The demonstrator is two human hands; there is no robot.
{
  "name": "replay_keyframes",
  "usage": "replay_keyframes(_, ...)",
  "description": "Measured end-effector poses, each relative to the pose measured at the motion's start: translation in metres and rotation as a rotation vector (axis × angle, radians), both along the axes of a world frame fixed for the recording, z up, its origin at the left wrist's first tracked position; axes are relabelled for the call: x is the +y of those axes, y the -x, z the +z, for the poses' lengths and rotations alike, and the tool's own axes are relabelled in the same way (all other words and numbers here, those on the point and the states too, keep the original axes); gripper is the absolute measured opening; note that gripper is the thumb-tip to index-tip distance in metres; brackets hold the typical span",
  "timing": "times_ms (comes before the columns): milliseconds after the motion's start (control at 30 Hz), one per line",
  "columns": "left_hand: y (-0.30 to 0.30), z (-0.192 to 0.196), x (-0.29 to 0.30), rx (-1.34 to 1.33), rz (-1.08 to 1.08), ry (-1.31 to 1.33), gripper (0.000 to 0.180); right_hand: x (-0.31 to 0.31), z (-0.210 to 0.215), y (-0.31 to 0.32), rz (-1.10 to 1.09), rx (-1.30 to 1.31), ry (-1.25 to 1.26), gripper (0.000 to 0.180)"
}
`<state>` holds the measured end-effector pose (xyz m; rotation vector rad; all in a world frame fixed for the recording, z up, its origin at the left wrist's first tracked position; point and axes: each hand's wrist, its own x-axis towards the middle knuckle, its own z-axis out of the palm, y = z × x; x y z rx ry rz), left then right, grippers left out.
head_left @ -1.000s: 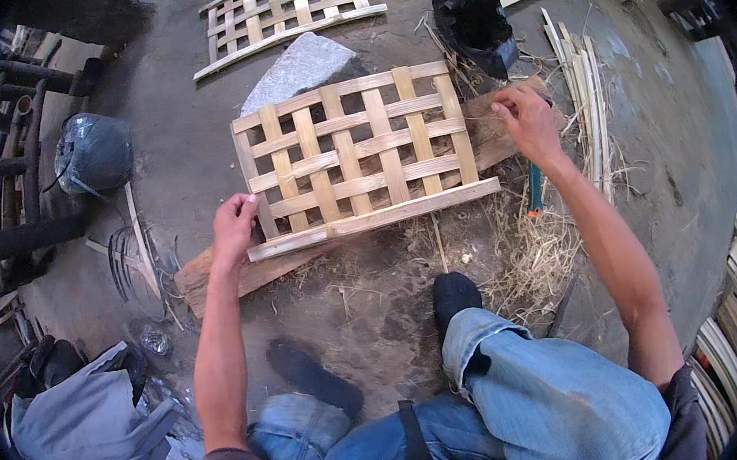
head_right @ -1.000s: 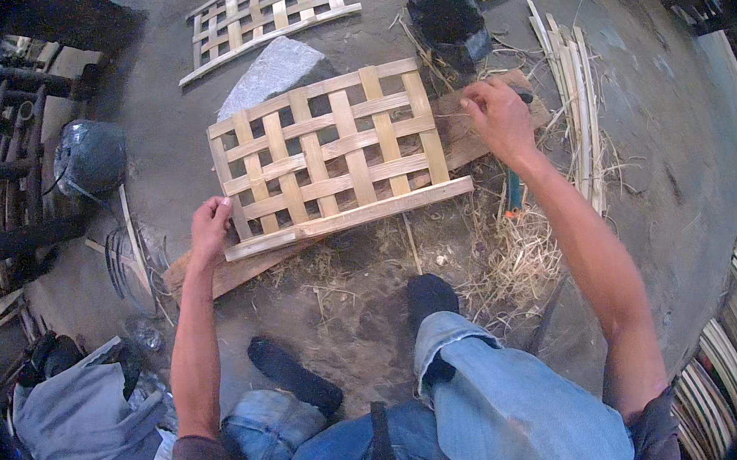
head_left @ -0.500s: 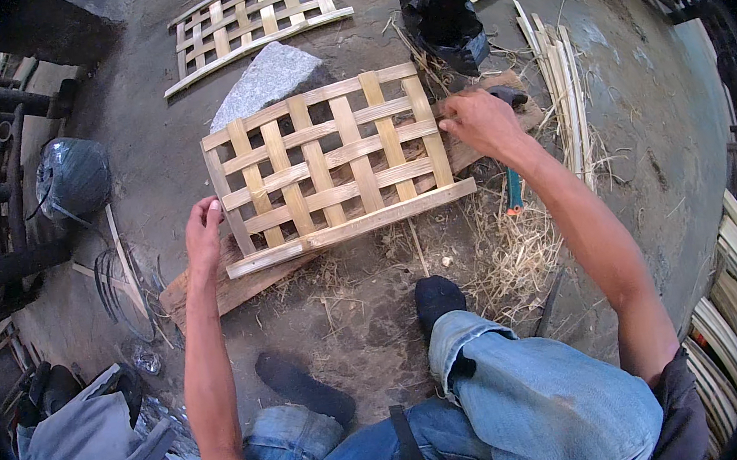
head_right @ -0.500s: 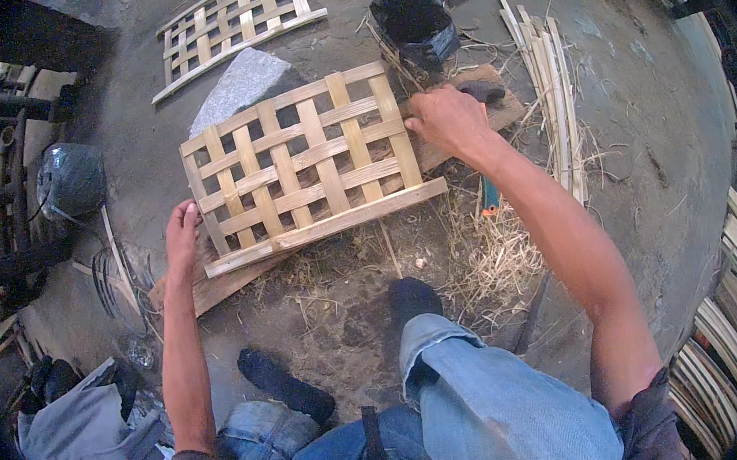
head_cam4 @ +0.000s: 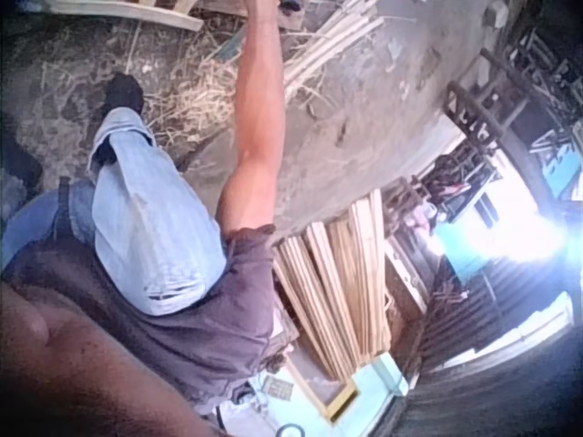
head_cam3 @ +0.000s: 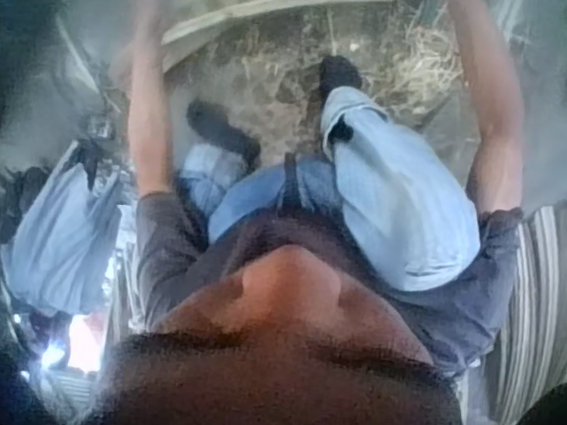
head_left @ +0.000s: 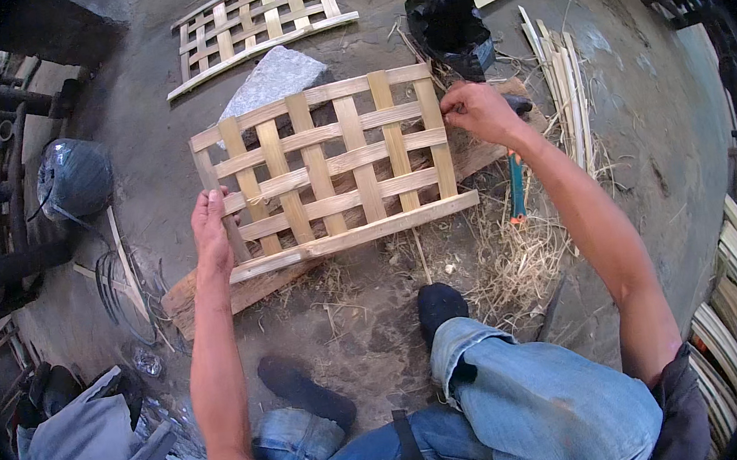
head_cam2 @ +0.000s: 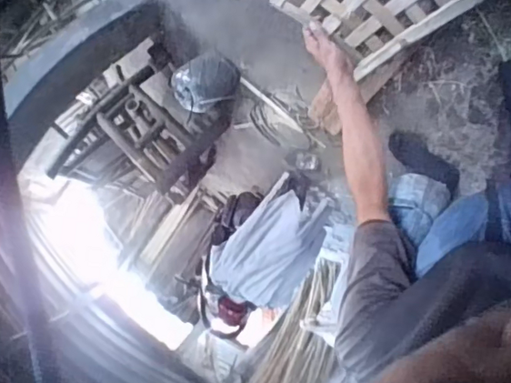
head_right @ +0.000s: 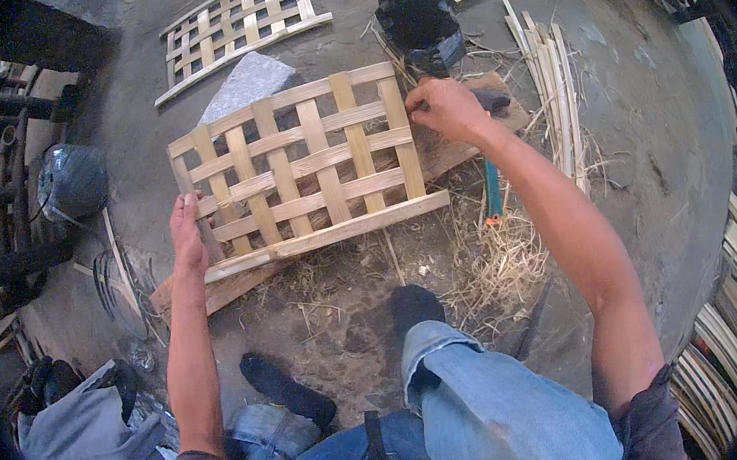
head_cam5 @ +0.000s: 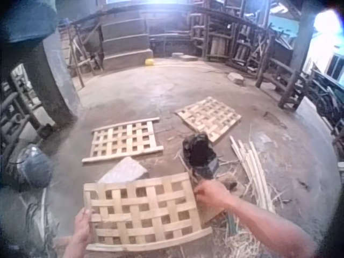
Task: The person assembles a wooden lattice panel by placing thin wooden strips across a woven grid and securing them with a hammer. The person works on the floor, adjusting and hammering the strips into place.
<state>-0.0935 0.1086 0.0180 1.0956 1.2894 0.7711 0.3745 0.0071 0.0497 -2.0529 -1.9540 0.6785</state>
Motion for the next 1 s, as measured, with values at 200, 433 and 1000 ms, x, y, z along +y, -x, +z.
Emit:
replay_keyframes(200, 0.015, 0.022, 0.003, -0.053, 0.023, -0.004, 0.025, -0.012, 0.024, 0.01, -0.289, 0.799, 0.453, 0.038)
replay_keyframes(433, 0.029, 0.034, 0.014, -0.044, 0.01, -0.048, 0.03, -0.044, 0.064, 0.035, 0.166, 0.948, 0.565, 0.038)
replay_keyframes(1000, 0.049, 0.061, 0.018, 0.115, -0.192, -0.082, 0.032, -0.184, 0.116, -0.062, -0.381, -0.015, 0.118, 0.034)
